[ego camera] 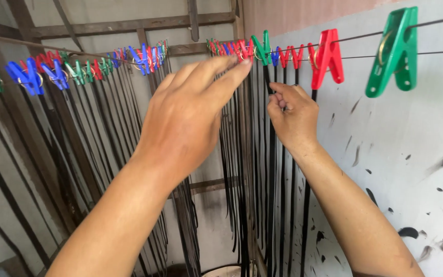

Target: Applying edge finish to leather straps using a roller machine and hanging them to dry with clothespins.

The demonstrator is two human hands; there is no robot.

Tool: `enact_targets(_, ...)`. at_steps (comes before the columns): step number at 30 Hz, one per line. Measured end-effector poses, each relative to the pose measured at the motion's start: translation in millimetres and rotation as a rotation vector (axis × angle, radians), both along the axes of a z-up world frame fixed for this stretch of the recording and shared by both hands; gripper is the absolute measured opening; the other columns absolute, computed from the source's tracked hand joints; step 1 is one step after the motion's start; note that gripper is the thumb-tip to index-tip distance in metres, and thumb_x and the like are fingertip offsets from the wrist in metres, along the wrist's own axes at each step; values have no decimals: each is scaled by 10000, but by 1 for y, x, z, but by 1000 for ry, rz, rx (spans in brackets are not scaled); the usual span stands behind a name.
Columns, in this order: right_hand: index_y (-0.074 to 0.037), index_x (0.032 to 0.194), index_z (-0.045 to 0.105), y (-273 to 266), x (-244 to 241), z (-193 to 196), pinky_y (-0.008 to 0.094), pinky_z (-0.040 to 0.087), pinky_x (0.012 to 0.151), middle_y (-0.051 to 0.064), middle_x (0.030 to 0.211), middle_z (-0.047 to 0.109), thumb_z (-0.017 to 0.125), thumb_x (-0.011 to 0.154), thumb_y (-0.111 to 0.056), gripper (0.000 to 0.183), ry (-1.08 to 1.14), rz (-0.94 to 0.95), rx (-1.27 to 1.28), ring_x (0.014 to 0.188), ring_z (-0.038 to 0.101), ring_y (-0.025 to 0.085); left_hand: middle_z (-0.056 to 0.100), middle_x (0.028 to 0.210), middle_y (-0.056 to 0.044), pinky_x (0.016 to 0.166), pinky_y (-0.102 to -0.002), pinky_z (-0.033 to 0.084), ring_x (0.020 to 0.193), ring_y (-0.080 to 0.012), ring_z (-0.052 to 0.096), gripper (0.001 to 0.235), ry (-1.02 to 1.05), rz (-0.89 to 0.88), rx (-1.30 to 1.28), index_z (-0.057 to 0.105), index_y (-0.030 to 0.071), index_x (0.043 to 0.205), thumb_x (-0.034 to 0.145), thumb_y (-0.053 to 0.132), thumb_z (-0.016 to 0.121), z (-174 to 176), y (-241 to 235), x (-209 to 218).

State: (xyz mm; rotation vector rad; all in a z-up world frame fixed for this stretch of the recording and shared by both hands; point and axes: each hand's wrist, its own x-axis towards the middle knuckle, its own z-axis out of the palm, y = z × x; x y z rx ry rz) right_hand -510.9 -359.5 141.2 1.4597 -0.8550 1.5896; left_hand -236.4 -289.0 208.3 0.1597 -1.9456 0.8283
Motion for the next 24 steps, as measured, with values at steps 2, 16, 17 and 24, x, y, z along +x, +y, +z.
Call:
enact_targets(2,-34,1179,744,-6,-1,0,284,549,753,54,903,673,686,923,13,267,7,23,-5,735,605,146,635,1404,-116,906,-513,515,1259,-349,611,622,13,15,10,593,77,1426,844,-142,579,-12,7,12)
enact_targets(16,-6,1185,760,-32,-3,-3,290,562,785,72,893,663,683,948,10,249,-12,32,-3,755,615,154,708,1249,-80,923,-433,526,1125,-269,667,407,-24,27,264,642,104,1327,942,215,710,-142,24,61)
enact_targets(17,-6,1185,760,-32,-4,-3,290,562,785,72,893,663,683,948,10,249,-11,37,-2,755,615,154,708,1249,-80,923,-433,526,1125,-269,667,407,-22,32,265,642,104,1327,942,215,710,-153,22,62)
enact_targets(24,2,1172,765,-28,-3,-9,286,565,814,103,921,684,711,923,15,255,-91,107,-25,765,635,158,699,1249,-56,901,-447,510,1091,-262,658,396,-98,25,560,685,140,1325,1035,377,556,-228,-2,71)
